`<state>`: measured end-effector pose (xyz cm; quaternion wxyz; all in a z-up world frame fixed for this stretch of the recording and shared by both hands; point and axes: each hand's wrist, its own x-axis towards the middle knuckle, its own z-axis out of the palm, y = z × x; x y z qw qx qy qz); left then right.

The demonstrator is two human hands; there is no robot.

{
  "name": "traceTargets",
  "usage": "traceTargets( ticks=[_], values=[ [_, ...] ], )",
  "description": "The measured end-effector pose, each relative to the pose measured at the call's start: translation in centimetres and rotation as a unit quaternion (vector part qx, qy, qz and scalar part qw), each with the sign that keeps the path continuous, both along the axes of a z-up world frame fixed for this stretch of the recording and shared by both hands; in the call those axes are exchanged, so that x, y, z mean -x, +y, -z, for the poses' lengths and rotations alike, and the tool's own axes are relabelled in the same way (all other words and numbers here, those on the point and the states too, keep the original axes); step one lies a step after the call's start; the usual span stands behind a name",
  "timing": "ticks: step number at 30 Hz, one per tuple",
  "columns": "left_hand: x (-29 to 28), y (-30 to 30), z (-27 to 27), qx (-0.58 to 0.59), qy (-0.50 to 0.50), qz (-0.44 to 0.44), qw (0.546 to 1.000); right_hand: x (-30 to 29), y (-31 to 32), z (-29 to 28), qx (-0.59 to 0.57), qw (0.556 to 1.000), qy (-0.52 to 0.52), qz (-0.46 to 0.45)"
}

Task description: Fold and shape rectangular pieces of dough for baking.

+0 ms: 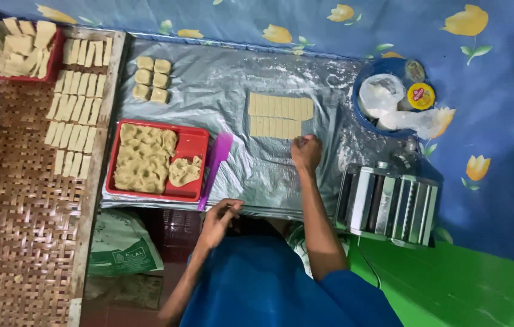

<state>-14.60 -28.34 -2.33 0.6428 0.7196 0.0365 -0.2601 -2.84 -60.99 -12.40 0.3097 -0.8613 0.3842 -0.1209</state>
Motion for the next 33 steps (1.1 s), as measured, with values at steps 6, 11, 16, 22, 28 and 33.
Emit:
traceTargets(
  ticks=[6,11,16,22,28,33],
  values=[
    [-0.3,0.6,-0.8,-0.054,0.004,0.024,0.998,-1.7,-0.2,-0.2,-0.012,0.999,0.028,0.026],
    [-0.6,0.3,-2.1,-0.053,0.014,0.037,0.998,-2.6,-1.0,0.2,-0.043,0.998,0.029,0.019],
    [-1.0,-0.3,-2.9,-0.05,0.03,0.038,0.998,-3.0,-2.1,1.8,-0.075,0.996,0.048,0.013],
    [-1.5,-1.3,-2.7,-0.078,0.022,0.09,0.993,-3.4,-1.8,-0.5,-0.103,0.994,0.018,0.016],
    [-1.9,-2.3,-2.4,-0.037,0.017,0.078,0.996,-3.3,-1.4,-0.8,-0.117,0.993,-0.014,0.019],
    [-1.8,-2.2,-2.0,-0.023,0.003,0.088,0.996,-4.1,-1.2,-0.1,-0.084,0.996,-0.013,0.012]
  ],
)
